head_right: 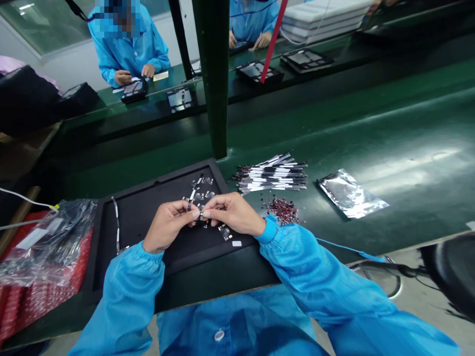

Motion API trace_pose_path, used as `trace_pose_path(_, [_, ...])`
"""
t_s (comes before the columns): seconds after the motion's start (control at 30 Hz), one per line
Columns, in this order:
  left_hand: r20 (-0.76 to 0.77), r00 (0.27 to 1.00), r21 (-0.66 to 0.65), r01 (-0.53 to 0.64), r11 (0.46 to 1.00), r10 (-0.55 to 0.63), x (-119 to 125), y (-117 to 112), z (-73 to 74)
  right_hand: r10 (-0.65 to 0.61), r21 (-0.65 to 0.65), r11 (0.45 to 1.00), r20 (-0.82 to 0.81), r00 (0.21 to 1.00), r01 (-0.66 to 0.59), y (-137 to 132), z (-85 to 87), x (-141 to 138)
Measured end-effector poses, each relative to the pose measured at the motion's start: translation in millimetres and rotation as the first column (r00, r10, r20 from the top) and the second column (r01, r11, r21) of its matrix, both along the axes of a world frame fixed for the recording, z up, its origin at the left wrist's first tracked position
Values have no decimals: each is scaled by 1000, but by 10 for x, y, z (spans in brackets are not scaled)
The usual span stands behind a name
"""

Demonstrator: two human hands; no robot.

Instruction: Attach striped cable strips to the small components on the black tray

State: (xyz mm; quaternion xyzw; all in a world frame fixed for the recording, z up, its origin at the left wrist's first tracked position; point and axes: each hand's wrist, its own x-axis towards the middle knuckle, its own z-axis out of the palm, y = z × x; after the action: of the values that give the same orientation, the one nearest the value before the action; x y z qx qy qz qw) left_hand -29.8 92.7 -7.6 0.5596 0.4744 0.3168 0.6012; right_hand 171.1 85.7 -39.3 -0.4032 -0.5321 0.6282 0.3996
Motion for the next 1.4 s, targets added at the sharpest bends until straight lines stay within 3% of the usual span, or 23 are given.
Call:
trace_pose_path(0.57, [-78,997,130,-16,991,26,55,-31,-52,-33,18,999,60,998,32,-28,30,-12])
trace_pose_path(0.67, [-35,995,189,-86,978,94,-32,-88,63,-55,12,998,38,998,54,-60,6,10])
trace_pose_path(0.77, [-61,965,287,-229,930,256,-328,-229,284,-59,-1,998,87,994,60,-65,-35,35])
trace_pose_path(0.83, [-112,918,321,-328,888,379,-619,-372,397,-88,12,996,140,986,88,-67,-47,37])
trace_pose_path(0.9, [-190,855,312,-413,856,482,-925,-526,416,-113,46,993,188,976,106,-75,-39,25])
trace_pose_path(1.03, [-371,726,288,-503,815,579,-1358,-796,187,-127,113,988,236,963,102,-96,-4,-11])
trace_pose_path(1.2, [-583,529,428,-445,786,617,-1470,-995,-108,-131,133,986,278,951,97,-104,-26,-25])
trace_pose_path(1.3, [-673,348,568,-323,757,653,-1464,-1018,-130,-135,138,985,276,952,99,-103,-45,-25])
trace_pose_path(1.4, [-763,178,579,-239,780,621,-1480,-944,-84,-130,137,986,289,948,94,-100,-54,-22])
